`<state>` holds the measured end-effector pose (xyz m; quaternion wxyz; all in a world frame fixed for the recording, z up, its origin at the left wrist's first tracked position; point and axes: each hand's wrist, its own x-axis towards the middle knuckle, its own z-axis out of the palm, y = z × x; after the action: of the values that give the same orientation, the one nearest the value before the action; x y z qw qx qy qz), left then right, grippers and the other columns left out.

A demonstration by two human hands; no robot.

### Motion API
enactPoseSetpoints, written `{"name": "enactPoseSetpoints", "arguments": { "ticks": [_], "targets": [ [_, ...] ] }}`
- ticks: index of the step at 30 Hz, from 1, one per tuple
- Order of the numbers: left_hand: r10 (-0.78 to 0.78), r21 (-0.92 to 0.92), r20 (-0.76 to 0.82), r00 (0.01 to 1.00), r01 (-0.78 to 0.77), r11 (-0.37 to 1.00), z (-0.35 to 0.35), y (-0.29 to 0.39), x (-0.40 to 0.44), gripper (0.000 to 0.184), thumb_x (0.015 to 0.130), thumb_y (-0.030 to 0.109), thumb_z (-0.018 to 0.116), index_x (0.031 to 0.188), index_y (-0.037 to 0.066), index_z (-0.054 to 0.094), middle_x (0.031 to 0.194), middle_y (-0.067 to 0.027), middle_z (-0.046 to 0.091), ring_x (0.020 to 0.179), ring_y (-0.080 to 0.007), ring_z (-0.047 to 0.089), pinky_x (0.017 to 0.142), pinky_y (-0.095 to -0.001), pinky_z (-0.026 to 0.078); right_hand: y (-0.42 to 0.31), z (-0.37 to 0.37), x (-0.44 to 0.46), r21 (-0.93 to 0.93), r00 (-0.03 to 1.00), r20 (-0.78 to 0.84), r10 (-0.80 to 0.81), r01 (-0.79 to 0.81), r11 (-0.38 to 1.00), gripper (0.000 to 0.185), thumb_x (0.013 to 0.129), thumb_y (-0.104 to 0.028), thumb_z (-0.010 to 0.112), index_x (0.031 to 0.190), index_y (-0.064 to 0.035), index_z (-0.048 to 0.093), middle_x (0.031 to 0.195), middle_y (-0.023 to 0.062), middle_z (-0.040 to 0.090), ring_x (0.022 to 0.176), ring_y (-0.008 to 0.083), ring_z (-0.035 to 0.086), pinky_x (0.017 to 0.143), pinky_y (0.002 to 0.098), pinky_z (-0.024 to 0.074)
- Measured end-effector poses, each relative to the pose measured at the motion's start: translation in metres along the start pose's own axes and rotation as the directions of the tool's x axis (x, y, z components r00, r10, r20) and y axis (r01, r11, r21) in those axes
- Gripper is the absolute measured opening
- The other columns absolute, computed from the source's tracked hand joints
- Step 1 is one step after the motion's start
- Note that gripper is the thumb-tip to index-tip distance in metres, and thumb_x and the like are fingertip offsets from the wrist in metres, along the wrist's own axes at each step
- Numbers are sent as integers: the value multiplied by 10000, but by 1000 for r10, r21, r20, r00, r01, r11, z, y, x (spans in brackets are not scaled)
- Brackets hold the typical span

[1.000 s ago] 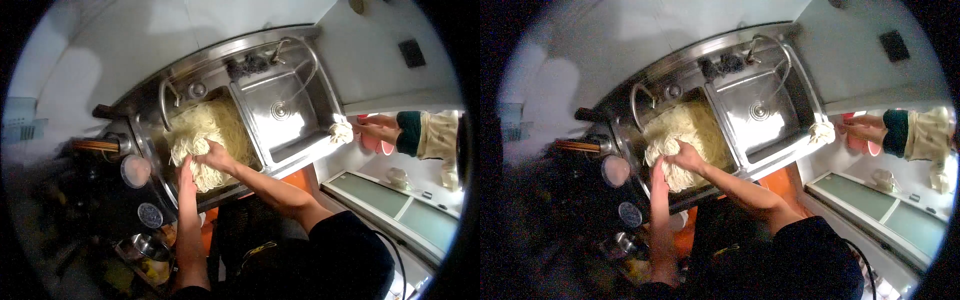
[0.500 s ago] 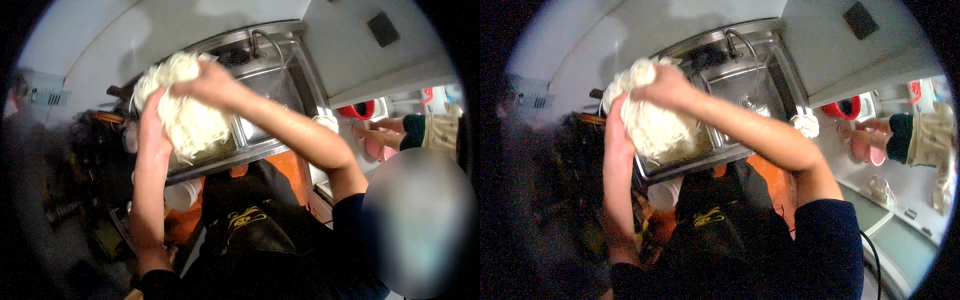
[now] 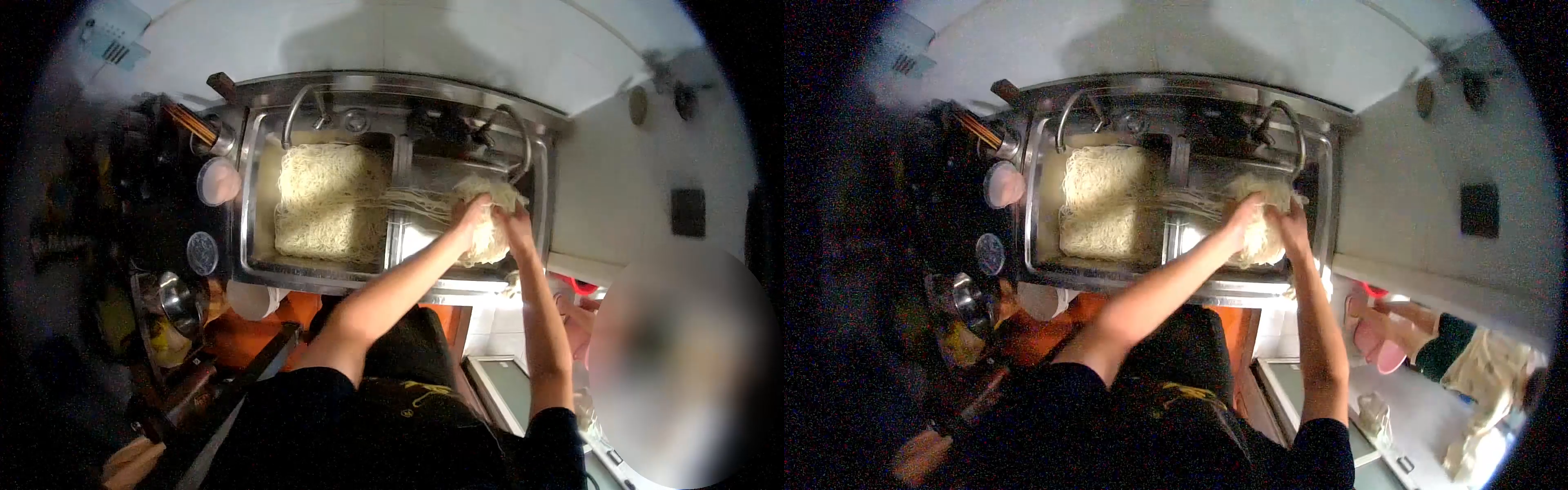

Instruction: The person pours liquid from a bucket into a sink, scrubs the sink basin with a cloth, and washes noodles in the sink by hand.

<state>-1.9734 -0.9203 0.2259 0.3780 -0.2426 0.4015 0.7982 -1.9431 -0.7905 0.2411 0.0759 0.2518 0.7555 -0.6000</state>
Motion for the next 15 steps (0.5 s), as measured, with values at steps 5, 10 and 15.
{"name": "enactPoseSetpoints", "arguments": {
  "ticks": [5,10,15],
  "targets": [
    [-122,367,187,975,46,929,-57,-61,81,507,849,460,583,1205,100,609,1134,-139,611,991,-235,560,821,-376,454,122,20,37,-68,999,-29,-25,23,997,531,882,-83,633,1388,-33,478,1310,158,575,1182,246,536,947,302,436],
    [126,351,-1,992,-118,929,-145,24,-24,423,903,325,589,1196,23,620,1162,-89,639,1125,-211,558,973,-351,385,138,62,22,-270,981,-194,-1,-52,961,396,843,-69,641,1223,34,596,1089,157,672,845,230,621,748,345,497],
    [320,642,-305,897,-54,764,-311,107,-40,443,873,203,678,1252,27,531,1189,-136,613,1111,-225,584,885,-329,477,0,188,-35,-338,916,-95,-389,338,878,200,839,58,554,1002,-18,642,942,121,606,760,221,624,694,320,508]
  ]
}}
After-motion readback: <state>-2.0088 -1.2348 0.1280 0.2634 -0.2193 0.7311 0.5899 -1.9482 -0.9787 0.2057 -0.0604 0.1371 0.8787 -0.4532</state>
